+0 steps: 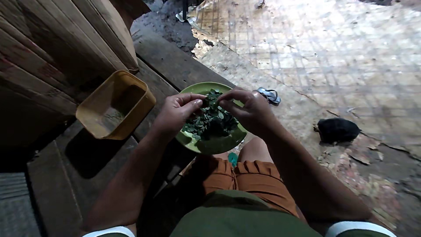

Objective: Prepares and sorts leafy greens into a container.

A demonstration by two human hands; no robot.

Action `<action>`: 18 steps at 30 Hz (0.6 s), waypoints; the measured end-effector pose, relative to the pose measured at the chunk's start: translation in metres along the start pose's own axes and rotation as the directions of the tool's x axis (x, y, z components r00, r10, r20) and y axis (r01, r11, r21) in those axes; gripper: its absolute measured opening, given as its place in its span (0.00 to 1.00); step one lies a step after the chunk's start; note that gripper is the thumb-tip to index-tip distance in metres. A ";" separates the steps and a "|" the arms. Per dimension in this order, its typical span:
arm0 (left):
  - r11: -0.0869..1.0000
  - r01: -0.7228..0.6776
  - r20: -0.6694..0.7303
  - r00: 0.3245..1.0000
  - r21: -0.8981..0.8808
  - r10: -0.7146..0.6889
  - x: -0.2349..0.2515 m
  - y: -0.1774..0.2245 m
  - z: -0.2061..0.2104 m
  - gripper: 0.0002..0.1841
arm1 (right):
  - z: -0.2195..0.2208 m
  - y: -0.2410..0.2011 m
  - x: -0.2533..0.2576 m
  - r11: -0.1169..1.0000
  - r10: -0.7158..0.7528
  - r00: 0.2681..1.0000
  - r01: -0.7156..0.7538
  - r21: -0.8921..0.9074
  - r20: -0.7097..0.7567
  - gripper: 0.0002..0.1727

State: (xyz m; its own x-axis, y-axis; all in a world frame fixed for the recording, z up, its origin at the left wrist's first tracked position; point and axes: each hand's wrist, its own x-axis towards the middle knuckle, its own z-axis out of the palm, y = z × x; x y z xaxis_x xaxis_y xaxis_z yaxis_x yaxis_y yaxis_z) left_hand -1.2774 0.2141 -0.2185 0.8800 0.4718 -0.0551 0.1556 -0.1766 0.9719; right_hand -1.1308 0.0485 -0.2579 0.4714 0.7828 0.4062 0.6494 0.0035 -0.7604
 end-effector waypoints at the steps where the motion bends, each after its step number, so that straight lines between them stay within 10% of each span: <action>1: 0.999 -0.023 0.006 1.000 0.042 0.023 0.000 -0.001 -0.001 0.10 | -0.001 -0.001 0.000 0.999 -0.008 1.000 0.009 -0.052 0.028 0.10; 12: 0.995 -0.012 -0.021 1.000 -0.100 0.010 0.002 -0.004 0.005 0.07 | 0.010 -0.007 -0.009 1.000 0.001 1.000 -0.001 -0.009 0.005 0.10; 18: 0.801 -0.233 0.210 0.968 0.551 0.137 0.000 -0.010 -0.017 0.16 | -0.011 -0.001 -0.014 0.987 0.073 0.997 -0.069 -0.143 0.023 0.14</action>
State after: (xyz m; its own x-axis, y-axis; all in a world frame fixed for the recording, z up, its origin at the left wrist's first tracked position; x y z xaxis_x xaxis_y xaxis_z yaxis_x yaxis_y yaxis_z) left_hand -1.2864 0.2311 -0.2242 0.9675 0.2508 0.0313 0.1671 -0.7275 0.6655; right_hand -1.1316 0.0307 -0.2576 0.5040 0.7949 0.3379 0.6941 -0.1399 -0.7061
